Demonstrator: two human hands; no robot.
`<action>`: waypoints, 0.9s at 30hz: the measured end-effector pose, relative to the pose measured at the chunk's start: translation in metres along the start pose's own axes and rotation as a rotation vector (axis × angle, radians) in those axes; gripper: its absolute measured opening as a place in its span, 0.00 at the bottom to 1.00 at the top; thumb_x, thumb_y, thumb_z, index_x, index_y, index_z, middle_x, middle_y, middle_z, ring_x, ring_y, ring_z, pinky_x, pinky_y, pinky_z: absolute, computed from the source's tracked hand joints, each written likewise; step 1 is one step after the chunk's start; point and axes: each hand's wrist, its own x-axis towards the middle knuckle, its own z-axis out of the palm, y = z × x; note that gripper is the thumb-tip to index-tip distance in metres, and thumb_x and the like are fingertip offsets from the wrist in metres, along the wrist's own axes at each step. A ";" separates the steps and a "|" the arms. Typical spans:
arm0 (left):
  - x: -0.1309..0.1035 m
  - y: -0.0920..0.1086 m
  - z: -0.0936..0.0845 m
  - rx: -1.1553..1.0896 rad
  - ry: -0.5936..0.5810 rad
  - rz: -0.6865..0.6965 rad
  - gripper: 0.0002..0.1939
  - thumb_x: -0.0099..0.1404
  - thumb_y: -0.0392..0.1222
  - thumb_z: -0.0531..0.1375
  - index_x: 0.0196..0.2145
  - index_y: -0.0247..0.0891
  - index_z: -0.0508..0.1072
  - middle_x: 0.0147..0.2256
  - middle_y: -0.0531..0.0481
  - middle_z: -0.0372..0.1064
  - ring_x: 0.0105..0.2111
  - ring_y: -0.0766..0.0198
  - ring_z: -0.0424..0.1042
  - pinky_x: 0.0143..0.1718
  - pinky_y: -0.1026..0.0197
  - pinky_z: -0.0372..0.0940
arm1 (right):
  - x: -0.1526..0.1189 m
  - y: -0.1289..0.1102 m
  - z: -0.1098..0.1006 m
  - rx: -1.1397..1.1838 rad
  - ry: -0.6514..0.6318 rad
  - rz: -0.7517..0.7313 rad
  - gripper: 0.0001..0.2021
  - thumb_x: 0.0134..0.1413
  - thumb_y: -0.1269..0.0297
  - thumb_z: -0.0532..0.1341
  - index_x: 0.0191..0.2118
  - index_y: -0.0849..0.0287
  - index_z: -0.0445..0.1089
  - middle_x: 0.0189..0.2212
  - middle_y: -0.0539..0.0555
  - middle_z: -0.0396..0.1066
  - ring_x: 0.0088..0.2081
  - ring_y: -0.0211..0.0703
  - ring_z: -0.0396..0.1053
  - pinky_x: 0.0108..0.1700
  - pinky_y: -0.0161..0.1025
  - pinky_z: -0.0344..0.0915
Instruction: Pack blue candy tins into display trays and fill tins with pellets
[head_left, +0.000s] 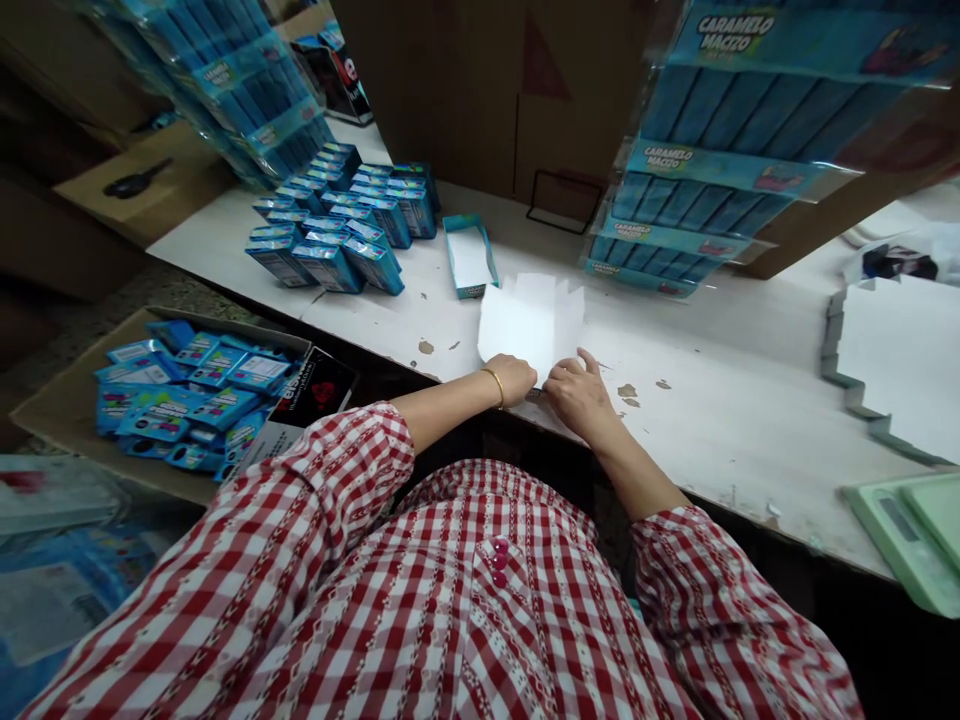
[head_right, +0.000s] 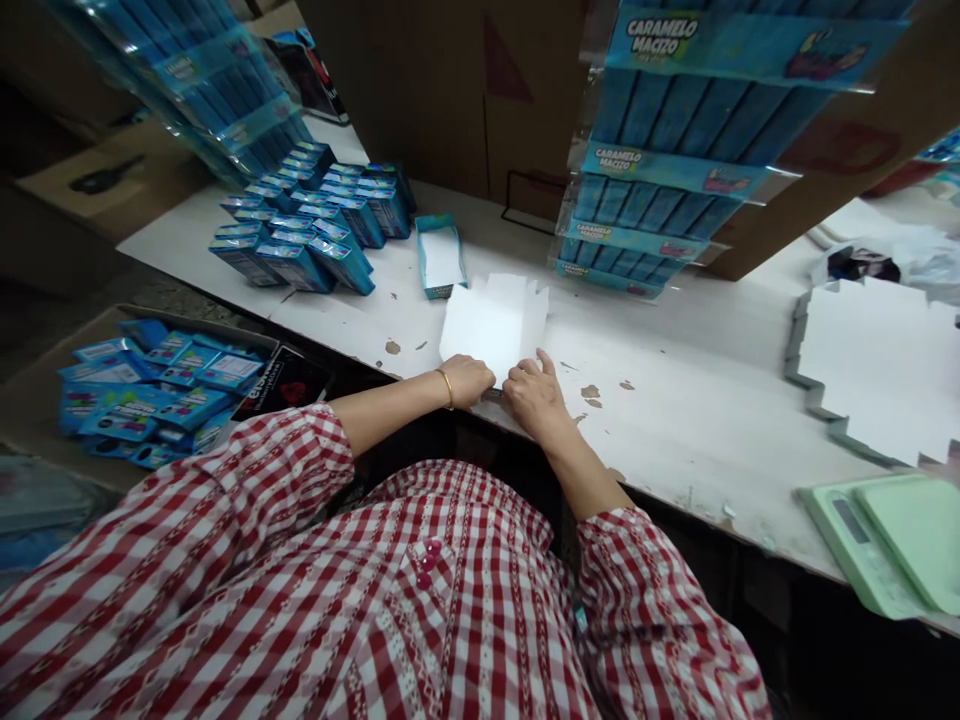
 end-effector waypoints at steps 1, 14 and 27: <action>0.002 -0.002 -0.001 -0.016 -0.047 0.015 0.09 0.58 0.38 0.56 0.35 0.37 0.75 0.37 0.41 0.73 0.38 0.55 0.72 0.35 0.59 0.62 | 0.001 -0.001 0.000 0.005 -0.019 0.002 0.08 0.53 0.67 0.57 0.27 0.57 0.71 0.29 0.51 0.70 0.41 0.44 0.61 0.58 0.52 0.41; -0.024 -0.056 0.015 -0.410 0.763 -0.281 0.20 0.64 0.45 0.52 0.52 0.39 0.64 0.55 0.41 0.57 0.55 0.53 0.56 0.53 0.50 0.53 | 0.004 -0.030 -0.031 0.046 -0.105 -0.037 0.09 0.55 0.65 0.56 0.40 0.62 0.68 0.38 0.59 0.70 0.41 0.47 0.65 0.46 0.43 0.55; 0.007 -0.084 0.025 -1.306 0.394 -0.489 0.31 0.47 0.31 0.60 0.51 0.27 0.64 0.38 0.45 0.70 0.33 0.61 0.71 0.35 0.62 0.66 | -0.014 -0.113 -0.010 0.166 -0.323 -0.035 0.11 0.55 0.76 0.48 0.36 0.61 0.66 0.30 0.58 0.69 0.33 0.45 0.67 0.32 0.39 0.63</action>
